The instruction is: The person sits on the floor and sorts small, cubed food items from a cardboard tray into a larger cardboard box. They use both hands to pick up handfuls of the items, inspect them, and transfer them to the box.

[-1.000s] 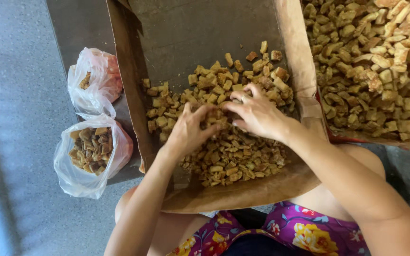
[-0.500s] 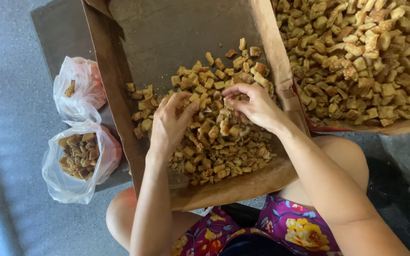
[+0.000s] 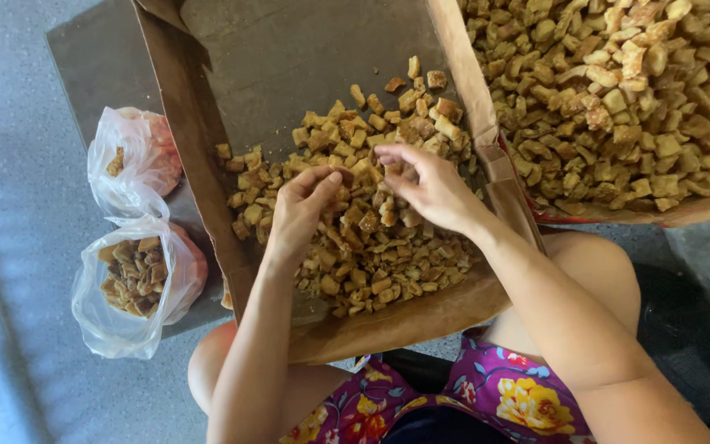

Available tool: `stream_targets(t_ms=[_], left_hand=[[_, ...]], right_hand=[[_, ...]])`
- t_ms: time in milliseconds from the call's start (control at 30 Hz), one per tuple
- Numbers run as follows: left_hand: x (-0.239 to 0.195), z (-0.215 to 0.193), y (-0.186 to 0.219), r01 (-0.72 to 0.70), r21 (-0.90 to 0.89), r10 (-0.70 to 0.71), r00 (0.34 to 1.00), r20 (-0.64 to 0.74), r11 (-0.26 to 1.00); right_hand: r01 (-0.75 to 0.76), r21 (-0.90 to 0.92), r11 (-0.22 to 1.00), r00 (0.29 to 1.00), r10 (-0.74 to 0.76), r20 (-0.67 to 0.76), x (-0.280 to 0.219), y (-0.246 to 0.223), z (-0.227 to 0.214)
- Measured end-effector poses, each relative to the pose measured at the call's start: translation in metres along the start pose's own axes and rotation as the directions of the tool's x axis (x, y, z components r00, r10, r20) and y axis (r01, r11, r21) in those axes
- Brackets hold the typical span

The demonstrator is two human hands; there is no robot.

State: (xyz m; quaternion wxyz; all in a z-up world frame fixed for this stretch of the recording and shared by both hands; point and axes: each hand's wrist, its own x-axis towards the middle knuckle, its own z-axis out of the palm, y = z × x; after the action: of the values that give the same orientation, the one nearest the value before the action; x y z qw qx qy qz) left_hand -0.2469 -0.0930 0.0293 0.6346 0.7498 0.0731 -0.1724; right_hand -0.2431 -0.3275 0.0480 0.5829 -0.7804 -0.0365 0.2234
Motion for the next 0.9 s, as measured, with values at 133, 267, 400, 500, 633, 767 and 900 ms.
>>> stream_targets(t_ms=[133,267,400,500,633,767,900], left_hand=[[-0.016,-0.002,0.001,0.167,-0.362,-0.11,0.979,0.172,0.917],[-0.017,0.007,-0.004,0.162,-0.442,-0.095,0.981,0.17,0.882],[-0.018,0.011,-0.007,0.084,-0.504,-0.035,0.994,0.105,0.86],[-0.027,0.004,0.005,-0.145,-0.359,0.159,0.987,0.01,0.922],[-0.054,-0.059,0.028,-0.3,0.087,0.31,0.937,-0.159,0.95],[-0.088,-0.165,0.014,0.074,0.488,0.241,0.798,-0.552,0.87],[-0.103,-0.236,-0.046,0.424,0.673,0.134,0.779,-0.612,0.607]], right_hand=[[-0.052,0.611,0.79,0.989,-0.042,0.139,0.005,0.001,0.003],[-0.087,0.69,0.718,0.982,-0.055,0.181,-0.001,0.014,0.014],[-0.145,0.854,0.5,0.988,0.026,0.153,0.005,0.029,0.013],[-0.129,0.9,0.417,0.992,0.06,0.115,0.006,0.034,0.008],[-0.08,0.906,0.417,0.997,0.034,0.073,0.006,0.029,-0.001],[-0.03,0.902,0.431,0.997,0.074,-0.001,0.004,0.022,-0.004],[-0.013,0.869,0.495,0.996,0.085,-0.033,0.004,0.02,-0.003]])
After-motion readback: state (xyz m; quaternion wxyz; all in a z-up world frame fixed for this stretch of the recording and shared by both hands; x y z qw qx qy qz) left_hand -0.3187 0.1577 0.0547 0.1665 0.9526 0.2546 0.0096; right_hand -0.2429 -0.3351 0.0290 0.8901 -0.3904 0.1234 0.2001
